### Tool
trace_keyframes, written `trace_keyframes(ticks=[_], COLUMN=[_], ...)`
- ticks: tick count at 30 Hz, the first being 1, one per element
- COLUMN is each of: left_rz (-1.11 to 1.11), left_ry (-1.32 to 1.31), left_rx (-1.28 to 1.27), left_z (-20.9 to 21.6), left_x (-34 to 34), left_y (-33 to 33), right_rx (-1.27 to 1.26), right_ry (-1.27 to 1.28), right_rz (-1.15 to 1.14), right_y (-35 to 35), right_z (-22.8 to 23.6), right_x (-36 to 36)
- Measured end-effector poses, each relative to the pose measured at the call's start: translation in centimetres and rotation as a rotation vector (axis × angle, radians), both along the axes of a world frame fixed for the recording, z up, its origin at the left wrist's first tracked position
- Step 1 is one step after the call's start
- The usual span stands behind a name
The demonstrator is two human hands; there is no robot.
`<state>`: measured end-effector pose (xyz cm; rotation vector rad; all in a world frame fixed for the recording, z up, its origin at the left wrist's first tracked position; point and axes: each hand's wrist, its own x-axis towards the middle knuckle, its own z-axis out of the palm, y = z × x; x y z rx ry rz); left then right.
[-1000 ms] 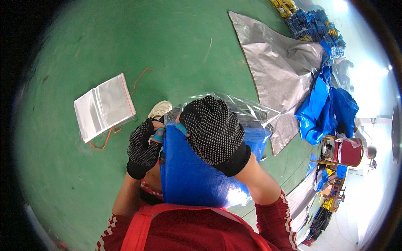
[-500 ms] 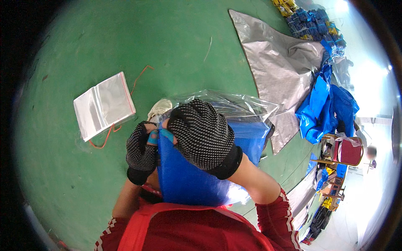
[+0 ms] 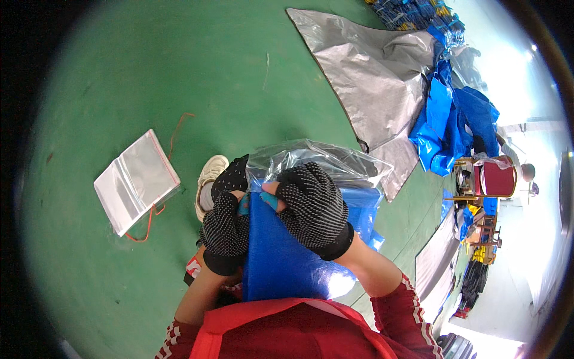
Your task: The person unfolds a blue cooler bag on the floor, folds it into a compact rectangle, and places it into a clear plastic bag. The person then seals the plastic bag and sets it aside.
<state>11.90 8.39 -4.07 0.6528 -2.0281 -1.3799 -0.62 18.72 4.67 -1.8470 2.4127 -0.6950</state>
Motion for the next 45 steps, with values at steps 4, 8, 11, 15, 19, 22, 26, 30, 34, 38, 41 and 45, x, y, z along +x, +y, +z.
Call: trace_keyframes(ticks=[4, 8, 11, 15, 19, 22, 26, 30, 34, 38, 41, 45], left_rz=[-0.033, -0.057, -0.112, -0.077, -0.125, -0.104, -0.16, -0.186, -0.263, -0.365, -0.313, -0.266], left_ry=[-0.007, -0.235, -0.259, -0.132, -0.096, -0.087, -0.12, -0.071, 0.054, -0.025, -0.105, -0.229], left_rx=[-0.203, -0.176, -0.111, -0.034, 0.041, -0.011, 0.143, 0.421, 0.698, 0.488, 0.582, 0.735], left_z=[0.0, -0.9, -2.2, -3.8, -4.6, -5.2, -5.8, -4.2, -0.6, 1.6, 1.5, 0.4], left_x=[0.4, 2.0, 3.2, 3.5, 3.8, 4.5, 4.9, 4.0, 2.0, 0.8, 0.9, 1.9], left_y=[-0.3, -0.2, 0.0, -0.1, -0.8, -1.2, -1.8, -3.6, -4.9, -3.1, -0.8, 0.5], right_rx=[0.055, -0.086, 0.006, -0.059, 0.002, -0.449, -0.466, -0.372, -0.445, -0.307, -0.308, 0.015], right_ry=[0.097, 0.11, -0.051, -0.07, -0.387, -0.022, -0.71, -0.884, -0.815, -0.975, -1.147, -1.218], right_rz=[0.043, 0.119, -0.016, -0.002, -0.096, -0.673, -0.73, -0.671, -0.69, -0.692, -0.764, -0.819], right_y=[0.1, 0.4, 0.2, 0.8, 4.6, 7.9, 10.9, 13.2, 14.1, 15.8, 17.9, 20.3], right_z=[-0.6, -0.5, -0.3, 0.1, 0.7, 0.0, -1.5, -0.5, 0.3, -1.2, -3.0, -3.4], right_x=[0.2, 0.6, 1.2, 2.1, 0.7, -3.1, -4.3, -2.0, -0.3, 1.6, 4.3, 5.9])
